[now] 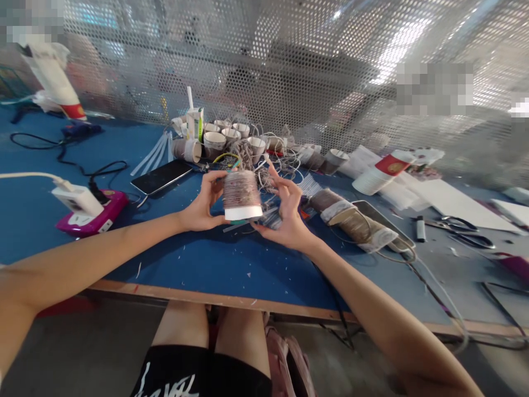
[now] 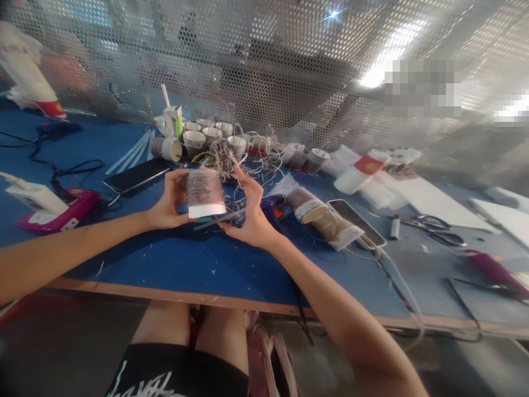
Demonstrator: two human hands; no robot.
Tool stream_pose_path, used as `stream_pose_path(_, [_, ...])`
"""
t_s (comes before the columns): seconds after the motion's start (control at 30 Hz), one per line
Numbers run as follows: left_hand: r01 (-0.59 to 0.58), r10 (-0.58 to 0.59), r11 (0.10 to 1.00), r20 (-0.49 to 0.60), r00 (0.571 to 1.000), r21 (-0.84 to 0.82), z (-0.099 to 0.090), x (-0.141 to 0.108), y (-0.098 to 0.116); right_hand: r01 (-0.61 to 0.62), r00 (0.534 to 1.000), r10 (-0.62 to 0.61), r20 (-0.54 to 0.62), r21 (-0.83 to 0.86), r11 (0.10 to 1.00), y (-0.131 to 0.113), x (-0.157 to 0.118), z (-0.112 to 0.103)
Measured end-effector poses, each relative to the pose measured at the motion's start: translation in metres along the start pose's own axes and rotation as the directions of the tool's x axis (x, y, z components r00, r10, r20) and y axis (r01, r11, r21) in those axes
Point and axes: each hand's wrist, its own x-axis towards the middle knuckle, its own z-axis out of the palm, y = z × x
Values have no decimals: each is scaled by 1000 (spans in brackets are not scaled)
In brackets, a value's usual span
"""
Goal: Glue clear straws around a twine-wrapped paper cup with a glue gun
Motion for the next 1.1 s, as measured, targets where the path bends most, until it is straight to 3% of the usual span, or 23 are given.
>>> stream_pose_path(0.1, [33,-35,999,110,993,18,-1,-1,1,-8,999,6,33,41,999,5,1,3])
stream_pose_path(0.17, [41,-49,997,129,990,60,-2,-1,1,-14,999,11,44,77,997,10,0,4])
stream_pose_path(0.33, [50,-71,982,113,991,180,-4,0,6,-32,999,32,11,7,999,20,-6,6])
stream_pose_path(0.57, [-10,-1,968,42,999,252,-3,7,18,-2,1000,-3,-21,-218,976,19,-6,7])
stream_pose_path(0.7, [-37,4,975,147,989,220,-7,8,24,-15,999,3,-35,-360,933,14,-6,3])
stream_pose_path(0.83, [9,-42,991,255,966,130,-9,5,23,-60,997,38,-61,-411,910,12,-7,3])
stream_pose_path(1.1, [-43,35,941,32,999,336,1,7,19,5,1000,-12,-15,-395,919,4,-5,8])
